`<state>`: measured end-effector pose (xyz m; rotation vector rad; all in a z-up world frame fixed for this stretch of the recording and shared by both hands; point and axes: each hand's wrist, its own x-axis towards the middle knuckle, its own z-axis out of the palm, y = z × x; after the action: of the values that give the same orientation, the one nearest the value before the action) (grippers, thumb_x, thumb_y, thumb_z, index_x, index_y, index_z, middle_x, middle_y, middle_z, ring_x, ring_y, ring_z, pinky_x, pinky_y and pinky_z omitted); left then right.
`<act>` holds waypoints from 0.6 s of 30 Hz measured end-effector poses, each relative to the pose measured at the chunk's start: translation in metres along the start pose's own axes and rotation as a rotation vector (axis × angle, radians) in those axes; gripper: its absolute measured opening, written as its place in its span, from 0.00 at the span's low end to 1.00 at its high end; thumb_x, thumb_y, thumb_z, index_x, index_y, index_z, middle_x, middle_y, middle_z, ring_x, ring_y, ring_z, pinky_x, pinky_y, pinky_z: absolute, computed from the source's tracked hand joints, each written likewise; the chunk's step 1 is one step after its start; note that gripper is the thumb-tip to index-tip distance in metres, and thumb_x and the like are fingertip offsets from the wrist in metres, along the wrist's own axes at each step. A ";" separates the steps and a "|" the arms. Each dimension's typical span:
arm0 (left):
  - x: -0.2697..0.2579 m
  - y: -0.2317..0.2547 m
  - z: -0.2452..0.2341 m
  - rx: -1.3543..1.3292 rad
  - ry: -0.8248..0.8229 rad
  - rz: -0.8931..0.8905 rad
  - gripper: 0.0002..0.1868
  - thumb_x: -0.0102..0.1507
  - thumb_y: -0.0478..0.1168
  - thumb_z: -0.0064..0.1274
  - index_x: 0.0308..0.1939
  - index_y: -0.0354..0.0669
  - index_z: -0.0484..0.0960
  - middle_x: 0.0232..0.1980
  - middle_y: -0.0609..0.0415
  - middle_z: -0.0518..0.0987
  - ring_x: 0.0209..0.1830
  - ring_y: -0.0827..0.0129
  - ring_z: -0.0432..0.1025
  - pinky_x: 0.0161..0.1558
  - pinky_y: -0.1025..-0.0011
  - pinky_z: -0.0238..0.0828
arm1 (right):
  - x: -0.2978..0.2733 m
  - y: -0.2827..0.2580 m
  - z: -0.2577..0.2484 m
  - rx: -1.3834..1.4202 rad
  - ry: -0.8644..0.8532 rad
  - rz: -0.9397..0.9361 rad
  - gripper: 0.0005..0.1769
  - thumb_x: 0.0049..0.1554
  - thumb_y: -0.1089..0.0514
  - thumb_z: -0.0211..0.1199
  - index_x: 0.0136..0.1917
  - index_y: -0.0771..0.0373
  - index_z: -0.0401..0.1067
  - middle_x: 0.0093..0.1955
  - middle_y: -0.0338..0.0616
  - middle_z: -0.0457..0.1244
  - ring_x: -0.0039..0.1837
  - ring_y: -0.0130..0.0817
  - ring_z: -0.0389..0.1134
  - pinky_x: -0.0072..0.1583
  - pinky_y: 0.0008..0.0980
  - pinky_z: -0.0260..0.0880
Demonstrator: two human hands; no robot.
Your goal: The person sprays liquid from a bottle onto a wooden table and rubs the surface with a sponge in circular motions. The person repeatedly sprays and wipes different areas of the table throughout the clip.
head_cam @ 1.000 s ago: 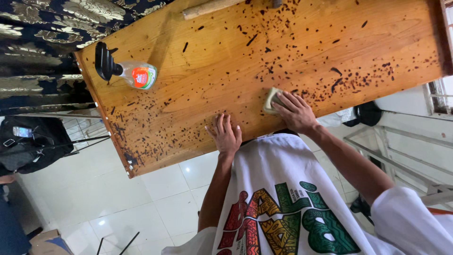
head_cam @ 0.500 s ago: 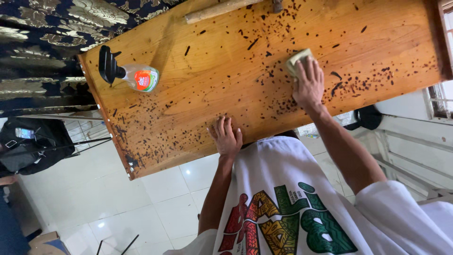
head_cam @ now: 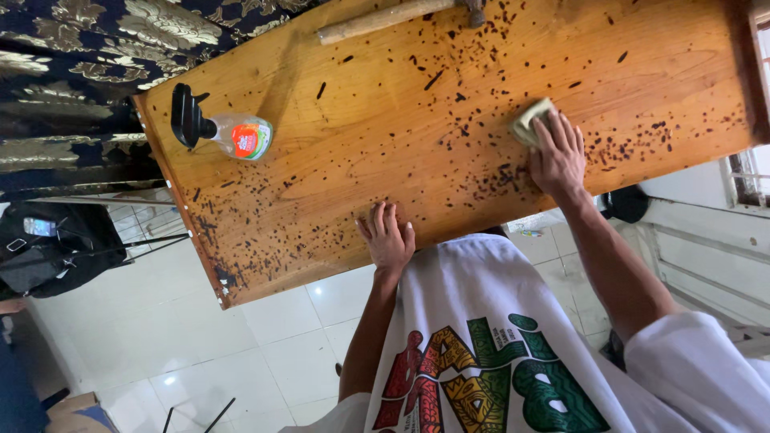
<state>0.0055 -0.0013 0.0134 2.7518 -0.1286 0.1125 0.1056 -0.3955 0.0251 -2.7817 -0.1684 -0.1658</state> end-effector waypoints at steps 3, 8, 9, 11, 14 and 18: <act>0.001 0.000 -0.002 -0.016 -0.023 -0.013 0.31 0.64 0.51 0.51 0.68 0.39 0.70 0.74 0.45 0.63 0.77 0.46 0.56 0.75 0.28 0.35 | 0.033 -0.023 0.026 -0.025 0.036 0.091 0.32 0.65 0.52 0.57 0.81 0.59 0.61 0.83 0.63 0.51 0.82 0.61 0.51 0.78 0.61 0.52; 0.000 0.000 -0.002 -0.017 -0.001 0.004 0.30 0.64 0.50 0.51 0.67 0.39 0.71 0.73 0.44 0.65 0.77 0.46 0.57 0.75 0.28 0.34 | 0.032 -0.080 0.048 -0.011 -0.179 -0.106 0.35 0.62 0.50 0.57 0.80 0.58 0.58 0.83 0.63 0.49 0.82 0.59 0.48 0.78 0.59 0.50; 0.001 -0.001 -0.002 -0.023 0.006 0.003 0.30 0.64 0.50 0.51 0.67 0.39 0.71 0.73 0.44 0.65 0.77 0.46 0.57 0.75 0.28 0.35 | 0.022 -0.090 0.047 -0.028 -0.218 -0.178 0.34 0.61 0.49 0.57 0.78 0.58 0.59 0.83 0.61 0.49 0.82 0.58 0.49 0.77 0.58 0.51; 0.002 -0.001 -0.002 -0.031 0.024 0.005 0.30 0.64 0.50 0.51 0.67 0.39 0.71 0.72 0.44 0.66 0.76 0.46 0.57 0.75 0.28 0.35 | -0.012 -0.099 0.035 0.039 -0.208 -0.321 0.32 0.62 0.49 0.58 0.77 0.54 0.63 0.81 0.54 0.53 0.82 0.53 0.52 0.77 0.54 0.53; 0.000 -0.002 0.000 -0.031 0.034 0.012 0.30 0.64 0.51 0.50 0.66 0.38 0.71 0.72 0.43 0.66 0.75 0.46 0.58 0.75 0.28 0.34 | -0.040 -0.072 0.005 0.088 -0.197 -0.490 0.31 0.57 0.53 0.62 0.74 0.50 0.68 0.80 0.45 0.56 0.80 0.44 0.57 0.77 0.48 0.59; 0.003 -0.005 0.002 -0.031 -0.011 0.005 0.32 0.63 0.51 0.51 0.67 0.36 0.70 0.72 0.43 0.65 0.76 0.45 0.56 0.75 0.27 0.33 | -0.021 -0.028 -0.013 0.092 -0.177 -0.428 0.31 0.56 0.54 0.62 0.73 0.53 0.68 0.80 0.50 0.55 0.79 0.50 0.57 0.76 0.53 0.60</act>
<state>0.0094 0.0028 0.0101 2.7212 -0.1393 0.0958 0.0799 -0.3760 0.0433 -2.6292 -0.7947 -0.0136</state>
